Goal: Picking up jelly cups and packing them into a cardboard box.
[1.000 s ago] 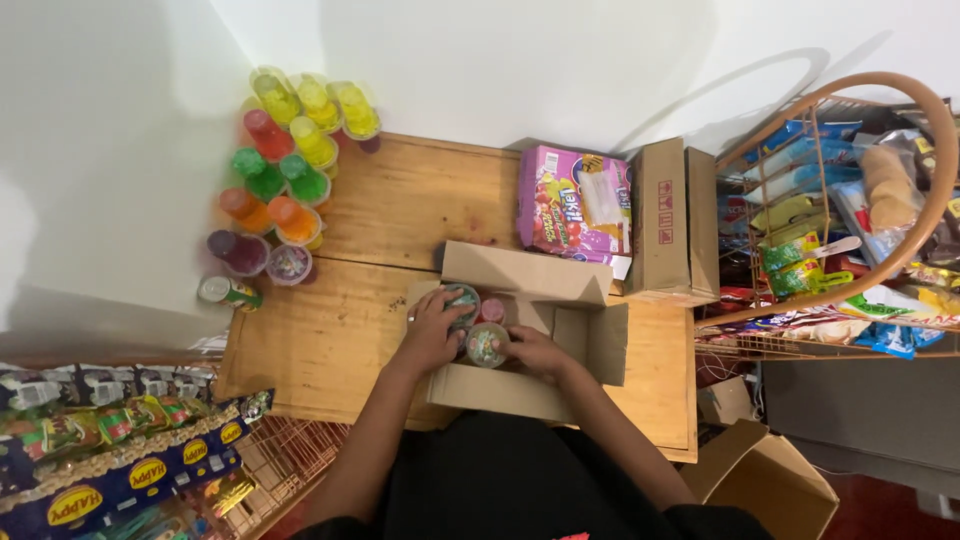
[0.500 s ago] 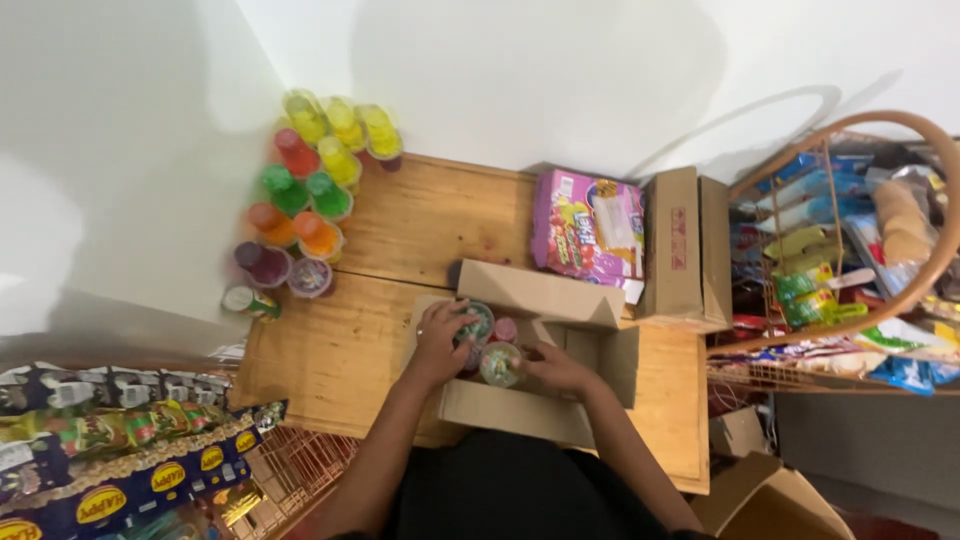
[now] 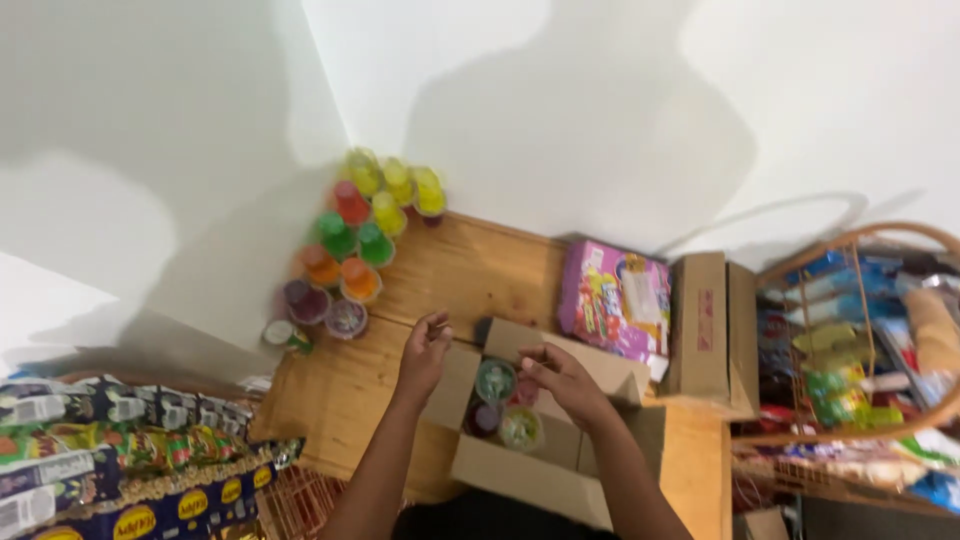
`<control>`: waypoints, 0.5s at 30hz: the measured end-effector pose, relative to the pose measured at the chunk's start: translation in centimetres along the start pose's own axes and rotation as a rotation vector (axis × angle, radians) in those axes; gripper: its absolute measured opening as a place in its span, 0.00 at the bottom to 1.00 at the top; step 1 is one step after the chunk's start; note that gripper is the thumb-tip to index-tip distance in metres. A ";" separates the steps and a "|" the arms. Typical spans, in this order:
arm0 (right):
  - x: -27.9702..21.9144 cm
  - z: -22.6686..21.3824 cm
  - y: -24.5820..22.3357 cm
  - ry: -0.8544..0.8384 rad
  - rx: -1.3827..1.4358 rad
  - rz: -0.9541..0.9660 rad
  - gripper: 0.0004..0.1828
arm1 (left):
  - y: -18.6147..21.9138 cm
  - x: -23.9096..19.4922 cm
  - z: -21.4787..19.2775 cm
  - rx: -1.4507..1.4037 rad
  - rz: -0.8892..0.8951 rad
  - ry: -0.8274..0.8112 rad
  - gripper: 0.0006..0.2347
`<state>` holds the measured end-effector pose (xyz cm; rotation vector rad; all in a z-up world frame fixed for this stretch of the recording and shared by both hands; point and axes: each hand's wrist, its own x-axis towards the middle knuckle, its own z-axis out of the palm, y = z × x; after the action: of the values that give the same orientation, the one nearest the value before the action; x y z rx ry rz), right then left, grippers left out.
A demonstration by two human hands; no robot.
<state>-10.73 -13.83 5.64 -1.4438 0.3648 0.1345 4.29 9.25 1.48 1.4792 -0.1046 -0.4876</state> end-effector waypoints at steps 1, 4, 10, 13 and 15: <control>1.1 0.7 -1.1 -0.008 -0.007 -0.010 0.22 | -0.8 1.5 -0.3 -0.003 0.012 0.008 0.20; 5.0 2.1 -3.3 0.070 0.182 0.125 0.23 | -1.7 5.3 -0.8 -0.232 0.120 0.024 0.19; 15.5 4.3 -5.6 0.000 0.310 0.049 0.31 | 0.7 12.4 -0.2 -0.410 0.081 0.119 0.23; 19.5 6.2 -8.6 0.001 0.339 0.151 0.35 | 3.8 14.8 0.5 -0.234 -0.079 0.159 0.26; 22.6 7.0 -9.7 -0.006 0.346 0.210 0.39 | 1.4 19.4 0.4 -0.274 -0.050 0.140 0.27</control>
<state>14.53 -11.07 8.02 -1.0622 0.5082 0.2338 21.94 1.63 -1.51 1.2450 0.1066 -0.4194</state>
